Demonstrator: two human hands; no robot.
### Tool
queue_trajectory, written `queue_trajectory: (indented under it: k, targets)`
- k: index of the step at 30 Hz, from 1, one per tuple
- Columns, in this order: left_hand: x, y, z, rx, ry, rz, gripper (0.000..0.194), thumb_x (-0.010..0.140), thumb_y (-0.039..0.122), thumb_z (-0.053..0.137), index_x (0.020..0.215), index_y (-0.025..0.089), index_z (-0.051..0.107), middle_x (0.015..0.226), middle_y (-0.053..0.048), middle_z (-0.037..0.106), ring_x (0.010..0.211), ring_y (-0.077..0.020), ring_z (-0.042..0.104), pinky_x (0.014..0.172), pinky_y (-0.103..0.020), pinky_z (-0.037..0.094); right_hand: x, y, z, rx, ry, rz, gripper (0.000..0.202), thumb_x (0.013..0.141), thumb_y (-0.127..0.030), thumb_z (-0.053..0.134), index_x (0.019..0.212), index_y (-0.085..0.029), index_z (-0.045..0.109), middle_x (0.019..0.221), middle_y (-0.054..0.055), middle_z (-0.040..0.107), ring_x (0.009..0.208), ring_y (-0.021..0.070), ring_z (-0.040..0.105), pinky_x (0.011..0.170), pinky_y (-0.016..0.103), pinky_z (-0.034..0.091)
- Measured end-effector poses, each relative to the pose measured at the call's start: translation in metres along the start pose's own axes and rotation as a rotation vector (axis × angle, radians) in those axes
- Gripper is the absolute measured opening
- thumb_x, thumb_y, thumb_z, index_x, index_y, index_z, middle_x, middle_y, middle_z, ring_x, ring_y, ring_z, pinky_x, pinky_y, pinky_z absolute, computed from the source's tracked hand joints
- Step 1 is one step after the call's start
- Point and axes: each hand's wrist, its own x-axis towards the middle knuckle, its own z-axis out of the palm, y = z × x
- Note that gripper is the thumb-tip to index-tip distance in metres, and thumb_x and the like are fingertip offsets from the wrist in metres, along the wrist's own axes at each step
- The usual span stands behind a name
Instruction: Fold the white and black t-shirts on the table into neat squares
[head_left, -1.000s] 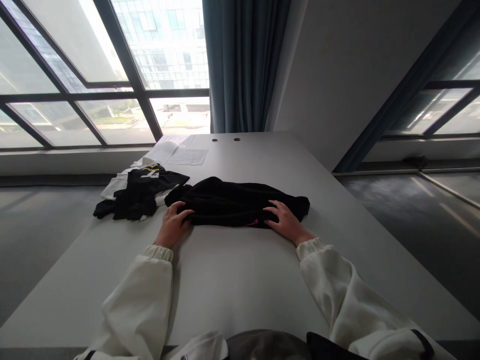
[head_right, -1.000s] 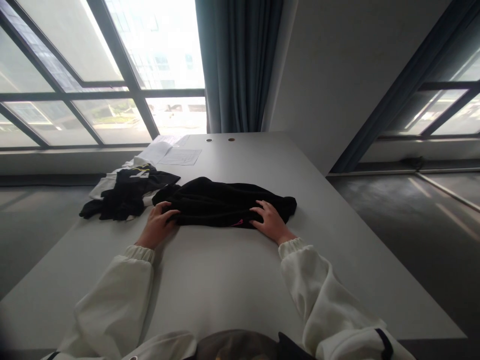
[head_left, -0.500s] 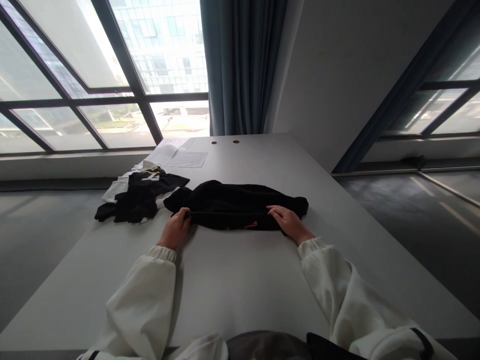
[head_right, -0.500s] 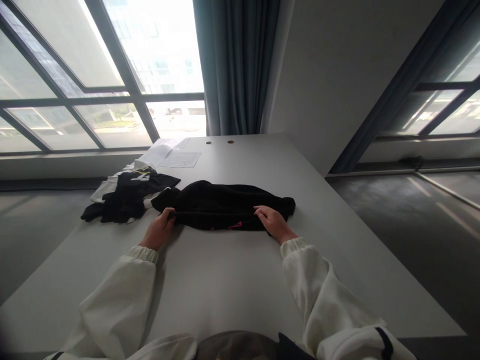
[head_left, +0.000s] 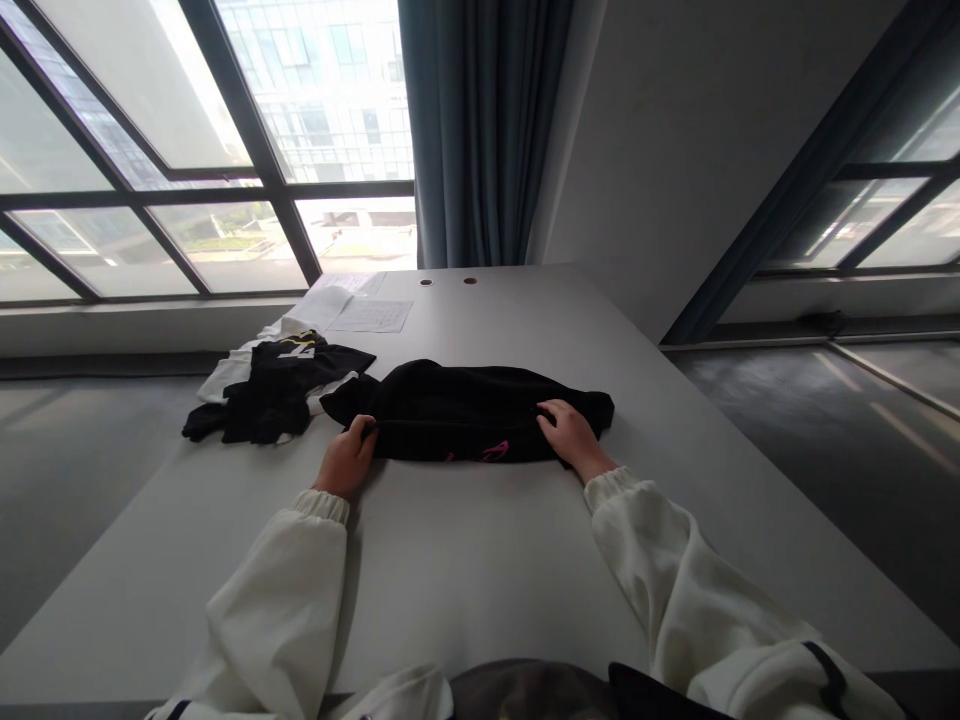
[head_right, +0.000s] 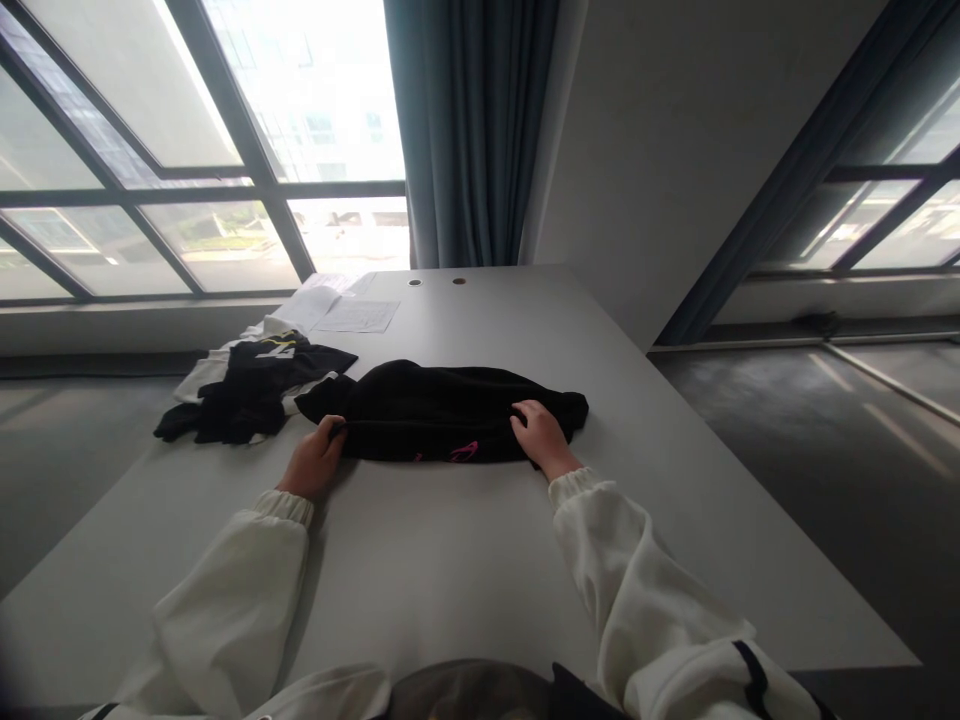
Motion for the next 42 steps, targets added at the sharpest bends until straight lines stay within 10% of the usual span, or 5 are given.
queue_trajectory:
  k: [12,35,42]
  targets:
    - [0.001,0.002,0.002,-0.026,0.006,-0.041,0.034,0.100,0.046,0.044,0.118,0.024,0.063,0.074,-0.004,0.069,0.069,-0.0265,0.067,0.065,-0.031,0.041,0.022,-0.035,-0.001,-0.302,-0.097,0.193,0.014,0.099,-0.030,0.066,0.106,-0.024,0.077,0.112,0.007,0.072,0.104,0.0242,0.068,0.082,0.033,0.049]
    - [0.001,0.001,0.006,-0.035,0.003,-0.074,0.030,0.101,0.043,0.047,0.119,0.026,0.064,0.079,-0.003,0.072,0.071,-0.0255,0.069,0.066,-0.030,0.043,0.035,-0.038,0.010,-0.402,-0.136,0.301,0.025,0.104,-0.026,0.052,0.108,-0.016,0.075,0.119,0.015,0.071,0.108,0.0299,0.070,0.091,0.041,0.051]
    - [0.001,0.004,0.004,-0.043,-0.001,-0.084,0.030,0.100,0.042,0.047,0.119,0.025,0.065,0.080,-0.004,0.073,0.074,-0.0265,0.070,0.068,-0.031,0.044,0.033,-0.016,0.004,-0.062,0.081,0.320,0.022,0.100,-0.027,0.052,0.096,-0.018,0.071,0.103,0.014,0.078,0.099,0.0265,0.072,0.091,0.037,0.054]
